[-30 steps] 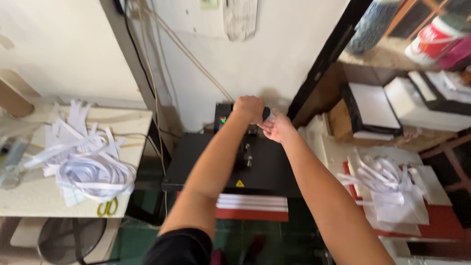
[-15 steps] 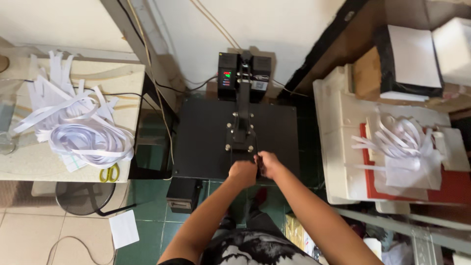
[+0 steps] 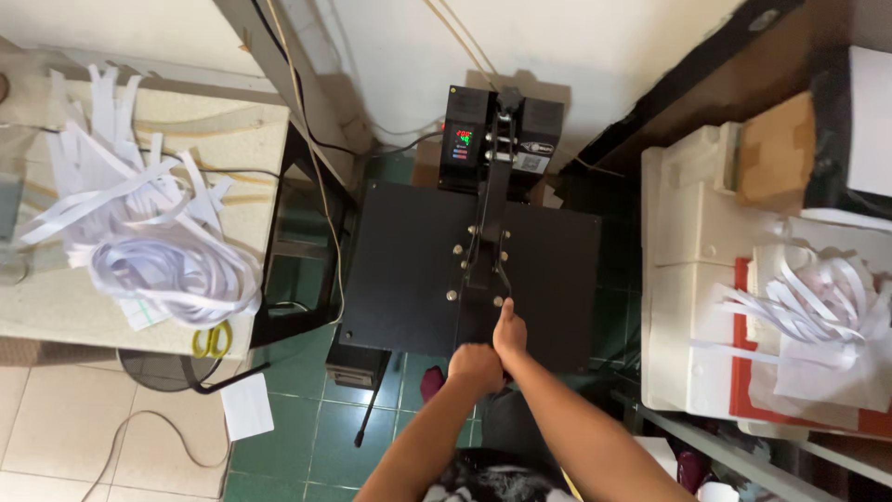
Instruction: The person takes white elastic bands from a pile on the work table, untangles them, and lays each band flat in parallel rows on a red board under a heat press, pressing the bands to flatten them. The person repeats the layout and pressing cycle, adding more rows of bands across the board.
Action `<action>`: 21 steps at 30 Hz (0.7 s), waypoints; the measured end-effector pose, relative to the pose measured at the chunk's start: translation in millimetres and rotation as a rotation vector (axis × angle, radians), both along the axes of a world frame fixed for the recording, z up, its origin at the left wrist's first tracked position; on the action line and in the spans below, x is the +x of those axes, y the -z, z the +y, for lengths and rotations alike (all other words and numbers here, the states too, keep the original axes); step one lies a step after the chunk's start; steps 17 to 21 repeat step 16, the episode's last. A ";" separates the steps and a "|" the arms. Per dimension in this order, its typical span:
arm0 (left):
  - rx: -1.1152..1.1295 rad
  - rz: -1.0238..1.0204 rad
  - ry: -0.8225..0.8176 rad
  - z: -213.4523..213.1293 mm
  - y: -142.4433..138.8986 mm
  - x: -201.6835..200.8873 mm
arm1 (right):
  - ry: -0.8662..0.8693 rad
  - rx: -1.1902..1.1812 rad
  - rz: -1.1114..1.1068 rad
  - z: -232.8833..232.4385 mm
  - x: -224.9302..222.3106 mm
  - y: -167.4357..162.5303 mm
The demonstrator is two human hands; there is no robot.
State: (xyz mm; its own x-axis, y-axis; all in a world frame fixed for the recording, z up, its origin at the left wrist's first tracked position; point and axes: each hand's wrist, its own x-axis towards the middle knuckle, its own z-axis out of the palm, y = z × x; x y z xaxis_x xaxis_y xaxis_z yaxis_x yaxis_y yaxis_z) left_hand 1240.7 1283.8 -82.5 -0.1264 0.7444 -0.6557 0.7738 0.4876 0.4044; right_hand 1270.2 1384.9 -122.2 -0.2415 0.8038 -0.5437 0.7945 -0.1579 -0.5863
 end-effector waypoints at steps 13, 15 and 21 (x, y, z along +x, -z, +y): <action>0.208 -0.009 -0.039 -7.9 83.7 5.9 | 0.046 0.011 0.011 -7.5 2.1 48.7; 0.212 0.026 -0.051 0.2 91.1 -2.7 | 0.052 0.050 0.031 -3.1 -7.8 55.1; 0.206 0.041 -0.059 -0.7 96.4 -4.5 | 0.039 0.139 0.100 -5.1 -11.9 60.2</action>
